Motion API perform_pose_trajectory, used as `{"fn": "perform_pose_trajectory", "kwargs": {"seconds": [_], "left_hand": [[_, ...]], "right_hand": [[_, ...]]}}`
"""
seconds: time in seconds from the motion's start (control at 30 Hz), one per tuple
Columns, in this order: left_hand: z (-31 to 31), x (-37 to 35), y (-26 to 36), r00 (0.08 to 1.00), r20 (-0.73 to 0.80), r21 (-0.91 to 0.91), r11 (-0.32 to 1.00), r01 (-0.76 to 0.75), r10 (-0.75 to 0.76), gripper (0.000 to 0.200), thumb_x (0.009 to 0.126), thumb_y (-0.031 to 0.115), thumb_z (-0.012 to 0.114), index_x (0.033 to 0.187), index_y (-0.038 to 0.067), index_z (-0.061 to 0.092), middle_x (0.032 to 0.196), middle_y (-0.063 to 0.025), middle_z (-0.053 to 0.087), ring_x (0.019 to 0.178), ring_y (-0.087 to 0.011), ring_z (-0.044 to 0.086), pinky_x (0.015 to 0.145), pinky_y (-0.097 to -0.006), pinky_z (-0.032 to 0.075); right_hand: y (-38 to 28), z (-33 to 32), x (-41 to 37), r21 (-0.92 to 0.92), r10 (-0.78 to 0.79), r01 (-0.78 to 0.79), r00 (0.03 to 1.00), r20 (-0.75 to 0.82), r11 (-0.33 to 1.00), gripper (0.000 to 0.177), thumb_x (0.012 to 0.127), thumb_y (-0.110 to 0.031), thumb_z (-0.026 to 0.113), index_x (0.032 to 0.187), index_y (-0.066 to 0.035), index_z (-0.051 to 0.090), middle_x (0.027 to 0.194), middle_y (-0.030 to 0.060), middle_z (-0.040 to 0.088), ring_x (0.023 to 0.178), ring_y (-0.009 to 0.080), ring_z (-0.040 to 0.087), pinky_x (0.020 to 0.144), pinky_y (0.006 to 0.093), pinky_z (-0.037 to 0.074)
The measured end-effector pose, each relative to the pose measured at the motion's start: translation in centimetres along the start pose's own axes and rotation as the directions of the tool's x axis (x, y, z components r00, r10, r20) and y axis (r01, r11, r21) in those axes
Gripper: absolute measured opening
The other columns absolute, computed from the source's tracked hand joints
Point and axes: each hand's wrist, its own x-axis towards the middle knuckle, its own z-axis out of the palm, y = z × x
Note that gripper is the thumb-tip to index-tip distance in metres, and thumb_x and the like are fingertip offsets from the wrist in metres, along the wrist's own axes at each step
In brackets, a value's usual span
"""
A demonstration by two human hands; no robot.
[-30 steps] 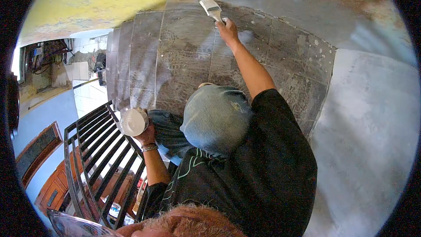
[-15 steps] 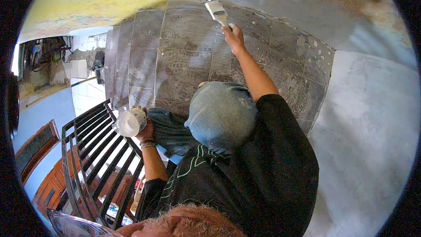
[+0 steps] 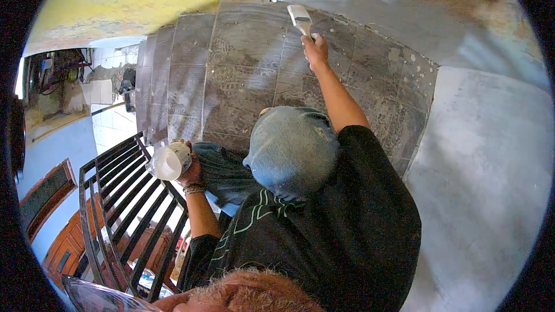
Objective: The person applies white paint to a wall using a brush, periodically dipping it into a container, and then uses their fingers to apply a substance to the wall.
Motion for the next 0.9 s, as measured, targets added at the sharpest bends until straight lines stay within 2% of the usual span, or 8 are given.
{"fn": "perform_pose_trajectory", "kwargs": {"seconds": [0.07, 0.17, 0.3, 0.47, 0.53, 0.63, 0.73, 0.9], "left_hand": [[0.0, 0.0, 0.1, 0.999, 0.035, -0.069, 0.997, 0.030, -0.028, 0.053, 0.078, 0.027, 0.048, 0.121, 0.005, 0.028, 0.115, -0.0157, 0.040, 0.103, -0.0301, 0.042, 0.068, -0.0340, 0.047], [-0.1, -0.3, 0.1, 0.999, -0.025, 0.090, 0.996, -0.019, 0.021, 0.053, 0.077, 0.028, 0.048, 0.121, 0.005, 0.028, 0.115, -0.0159, 0.040, 0.103, -0.0303, 0.042, 0.067, -0.0324, 0.047], [0.3, -0.3, 0.2, 1.000, -0.001, -0.045, 0.999, 0.007, -0.007, 0.052, 0.078, 0.027, 0.047, 0.121, 0.005, 0.028, 0.116, -0.0152, 0.040, 0.102, -0.0303, 0.042, 0.066, -0.0315, 0.047], [-0.6, -0.2, 0.2, 1.000, 0.026, -0.081, 0.997, 0.019, -0.017, 0.050, 0.078, 0.028, 0.047, 0.120, 0.005, 0.030, 0.114, -0.0149, 0.042, 0.102, -0.0309, 0.043, 0.067, -0.0324, 0.047], [-0.7, -0.1, 0.2, 1.000, 0.018, 0.036, 0.999, -0.019, 0.019, 0.050, 0.077, 0.029, 0.047, 0.119, 0.005, 0.032, 0.113, -0.0157, 0.042, 0.102, -0.0306, 0.043, 0.068, -0.0344, 0.046], [0.6, -0.4, 0.3, 1.000, 0.001, -0.146, 0.989, 0.016, -0.016, 0.049, 0.079, 0.028, 0.046, 0.120, 0.007, 0.029, 0.111, -0.0167, 0.041, 0.101, -0.0312, 0.043, 0.067, -0.0364, 0.049], [0.4, -0.1, 0.2, 1.000, 0.009, -0.140, 0.990, 0.027, -0.026, 0.050, 0.079, 0.029, 0.045, 0.121, 0.008, 0.028, 0.113, -0.0168, 0.041, 0.101, -0.0320, 0.043, 0.067, -0.0376, 0.048], [0.4, -0.3, 0.1, 0.999, -0.004, -0.172, 0.985, 0.031, -0.032, 0.051, 0.079, 0.030, 0.045, 0.122, 0.008, 0.028, 0.112, -0.0164, 0.042, 0.101, -0.0315, 0.044, 0.068, -0.0379, 0.048]], "right_hand": [[-0.6, 0.6, -0.1, -0.016, -0.016, 0.016, 1.000, 0.024, 1.000, 0.017, 0.073, -0.018, 0.057, 0.076, -0.004, 0.049, 0.056, -0.0018, 0.043, 0.038, 0.0052, 0.035, 0.032, 0.0209, 0.025], [-0.2, 1.9, 1.2, -0.081, -0.079, 0.085, 0.994, 0.077, 0.993, 0.018, 0.073, -0.019, 0.057, 0.075, -0.003, 0.050, 0.056, -0.0018, 0.043, 0.039, 0.0058, 0.036, 0.034, 0.0218, 0.026], [0.0, 3.7, 2.6, -0.197, -0.253, 0.285, 0.952, 0.172, 0.938, 0.019, 0.072, -0.020, 0.057, 0.073, -0.002, 0.051, 0.053, -0.0013, 0.044, 0.041, 0.0072, 0.038, 0.037, 0.0240, 0.029], [-1.2, 5.0, 3.5, -0.302, -0.201, 0.241, 0.967, 0.155, 0.922, 0.018, 0.072, -0.019, 0.056, 0.072, -0.002, 0.052, 0.051, -0.0010, 0.043, 0.041, 0.0076, 0.038, 0.037, 0.0247, 0.029], [-1.9, 4.6, 3.1, -0.324, -0.174, 0.207, 0.976, 0.131, 0.923, 0.017, 0.072, -0.019, 0.056, 0.073, -0.002, 0.052, 0.050, -0.0012, 0.042, 0.041, 0.0075, 0.038, 0.037, 0.0245, 0.029], [-2.1, 2.5, 2.7, -0.080, -0.050, 0.056, 0.995, 0.086, 0.995, 0.016, 0.073, -0.017, 0.056, 0.078, -0.003, 0.050, 0.056, -0.0004, 0.044, 0.039, 0.0061, 0.035, 0.034, 0.0223, 0.026], [-2.2, 0.4, 2.0, -0.031, -0.039, 0.039, 0.999, -0.004, 0.999, 0.016, 0.073, -0.016, 0.056, 0.077, -0.003, 0.049, 0.059, 0.0002, 0.046, 0.038, 0.0056, 0.034, 0.034, 0.0216, 0.025], [-5.4, -1.1, -1.6, 0.107, -0.150, 0.149, 0.989, 0.001, 0.983, 0.017, 0.074, -0.017, 0.054, 0.075, 0.000, 0.051, 0.056, 0.0002, 0.045, 0.040, 0.0068, 0.036, 0.035, 0.0223, 0.027]]}}
